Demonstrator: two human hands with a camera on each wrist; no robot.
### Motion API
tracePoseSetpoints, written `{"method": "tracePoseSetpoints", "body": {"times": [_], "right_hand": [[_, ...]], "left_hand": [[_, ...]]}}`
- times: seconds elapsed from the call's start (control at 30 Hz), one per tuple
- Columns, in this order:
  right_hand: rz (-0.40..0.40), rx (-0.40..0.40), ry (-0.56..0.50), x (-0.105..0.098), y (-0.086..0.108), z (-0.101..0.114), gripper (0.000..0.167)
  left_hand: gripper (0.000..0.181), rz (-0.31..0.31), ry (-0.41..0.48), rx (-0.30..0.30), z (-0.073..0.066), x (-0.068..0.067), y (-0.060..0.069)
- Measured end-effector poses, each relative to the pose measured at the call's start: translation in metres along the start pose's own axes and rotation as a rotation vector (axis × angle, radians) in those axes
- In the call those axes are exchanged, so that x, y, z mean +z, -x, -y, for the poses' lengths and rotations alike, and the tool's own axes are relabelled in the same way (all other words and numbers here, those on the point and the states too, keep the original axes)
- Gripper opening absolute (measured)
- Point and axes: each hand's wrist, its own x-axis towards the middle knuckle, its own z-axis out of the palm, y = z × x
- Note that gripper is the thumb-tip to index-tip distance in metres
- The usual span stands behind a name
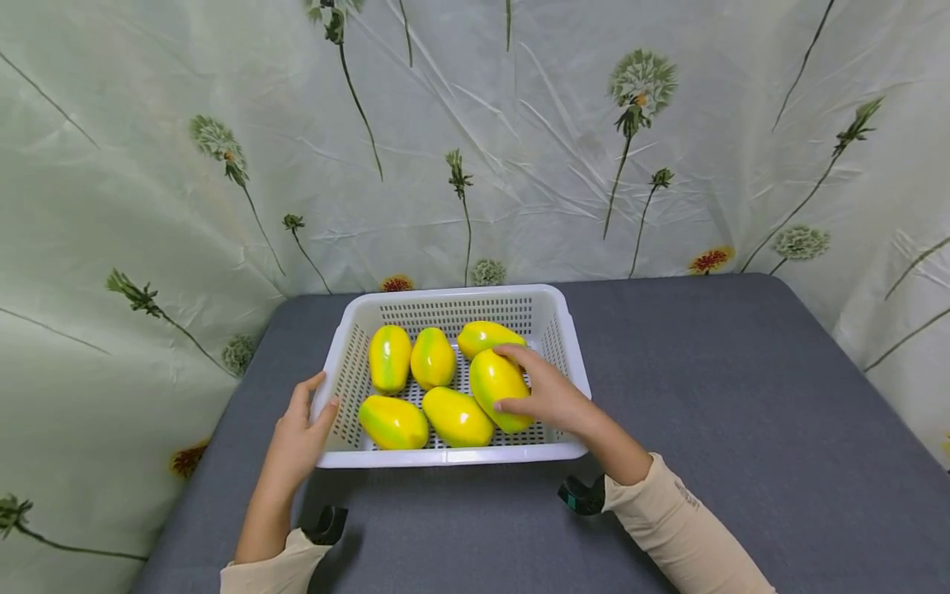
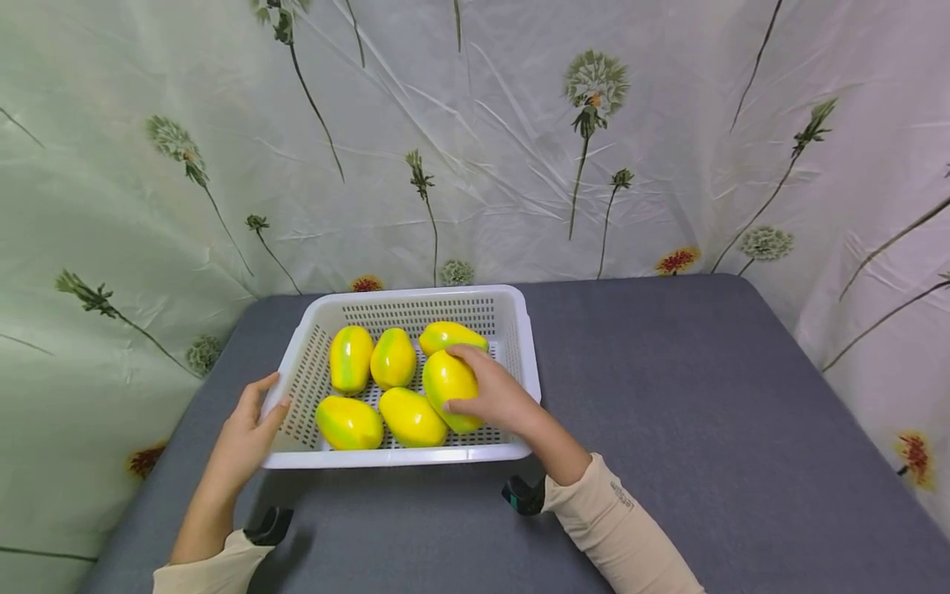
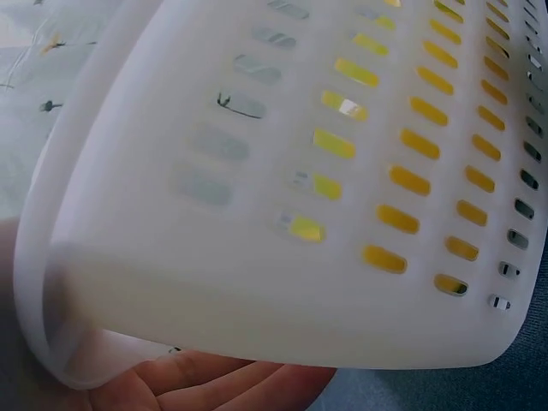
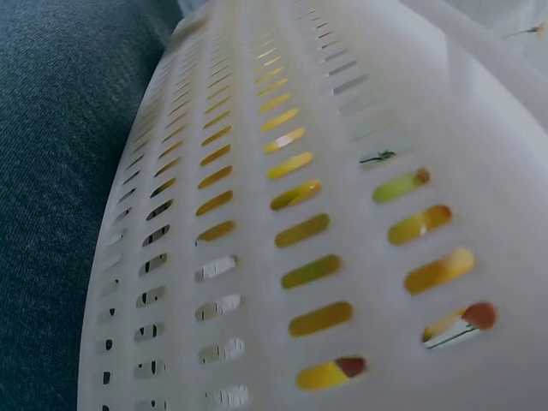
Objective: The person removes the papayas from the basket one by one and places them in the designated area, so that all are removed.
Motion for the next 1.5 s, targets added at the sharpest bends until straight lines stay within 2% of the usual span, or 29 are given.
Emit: {"method": "tracePoseSetpoints", "body": {"times": [0.17,0.3,0.5,0.87,1.0,1.13,1.3,1.5], "right_hand": [[-0.037,-0.038,-0.098,-0.002,0.003,0.000,0.070],[-0.067,-0.052,-0.168,-0.008,0.009,0.012,0.071],[-0.131,-0.078,-0.153,-0.021,0.021,0.030,0.069],[-0.249,-0.155,-0.130,-0.047,0.035,0.027,0.068],[-0.304,-0.184,-0.098,-0.057,0.038,0.020,0.068],[-0.359,-0.194,-0.089,-0.066,0.035,-0.003,0.069],[-0.412,-0.147,-0.086,-0.077,0.030,-0.032,0.069],[-0.439,-0.066,-0.083,-0.087,0.026,-0.050,0.069]], "left_hand": [[0.053,0.007,0.017,-0.010,0.001,0.000,0.000],[0.053,0.003,0.016,-0.011,0.002,0.000,0.000],[0.052,-0.005,0.010,-0.015,0.002,0.001,0.000],[0.052,-0.010,0.005,-0.016,0.001,0.001,0.000],[0.052,-0.009,0.006,-0.020,0.000,0.001,0.000],[0.051,-0.012,0.006,-0.020,0.000,0.001,0.000],[0.051,-0.016,0.011,-0.018,0.001,0.001,0.001],[0.051,-0.016,0.017,-0.021,0.001,0.001,0.000]]}}
